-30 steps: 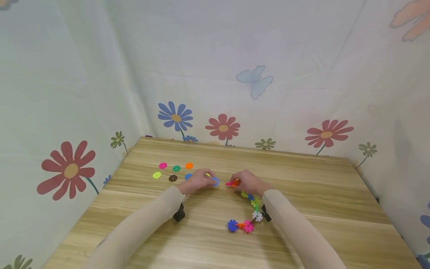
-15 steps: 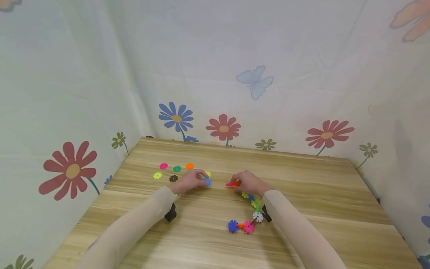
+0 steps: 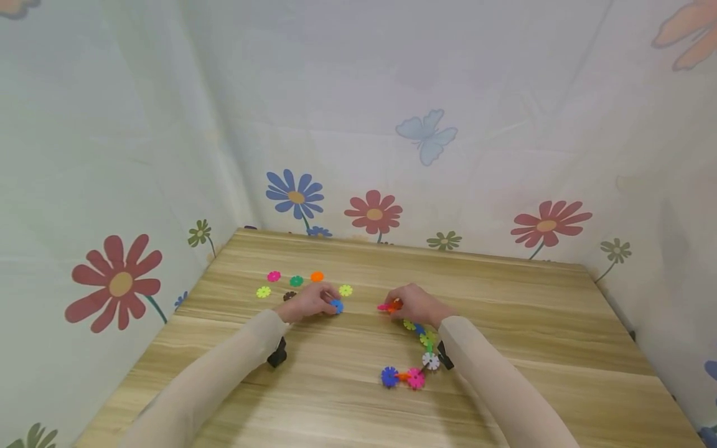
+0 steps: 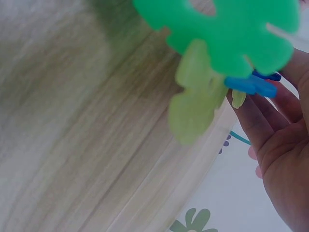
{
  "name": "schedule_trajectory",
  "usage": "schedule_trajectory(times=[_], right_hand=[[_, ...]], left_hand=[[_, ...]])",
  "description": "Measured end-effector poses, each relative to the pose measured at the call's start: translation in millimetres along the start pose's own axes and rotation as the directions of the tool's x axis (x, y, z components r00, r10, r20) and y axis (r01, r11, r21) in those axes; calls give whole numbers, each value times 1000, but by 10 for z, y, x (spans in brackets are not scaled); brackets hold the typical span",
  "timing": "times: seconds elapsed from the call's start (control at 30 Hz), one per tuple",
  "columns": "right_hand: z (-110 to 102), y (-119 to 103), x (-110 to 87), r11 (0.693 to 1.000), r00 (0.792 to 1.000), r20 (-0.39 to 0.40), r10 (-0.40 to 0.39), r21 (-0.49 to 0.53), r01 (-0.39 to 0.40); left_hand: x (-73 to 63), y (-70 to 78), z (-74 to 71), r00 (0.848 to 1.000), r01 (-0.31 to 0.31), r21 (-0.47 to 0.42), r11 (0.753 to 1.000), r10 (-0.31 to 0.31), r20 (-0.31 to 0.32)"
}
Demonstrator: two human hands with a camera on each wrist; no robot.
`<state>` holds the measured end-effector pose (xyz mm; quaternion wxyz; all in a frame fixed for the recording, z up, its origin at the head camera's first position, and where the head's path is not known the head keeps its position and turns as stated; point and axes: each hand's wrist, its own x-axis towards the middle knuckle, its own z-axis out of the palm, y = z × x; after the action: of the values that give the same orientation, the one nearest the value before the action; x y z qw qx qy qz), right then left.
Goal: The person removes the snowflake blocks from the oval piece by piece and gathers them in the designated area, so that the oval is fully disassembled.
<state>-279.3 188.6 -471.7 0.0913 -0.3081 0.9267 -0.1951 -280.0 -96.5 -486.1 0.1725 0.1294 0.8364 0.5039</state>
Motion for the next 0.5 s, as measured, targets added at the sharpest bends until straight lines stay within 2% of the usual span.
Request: schedule_trajectory(times=[0.23,0.5], right_hand=[[-7,-18,-12,1000,1000,2,2,-4,-2],[-12,-10,-11,1000,1000,-2,-11,3,11]], left_hand=[[32,-43,7,999,13,61,998,-10,-45],[47,-23,3,997,-1,161,987,15,-81]])
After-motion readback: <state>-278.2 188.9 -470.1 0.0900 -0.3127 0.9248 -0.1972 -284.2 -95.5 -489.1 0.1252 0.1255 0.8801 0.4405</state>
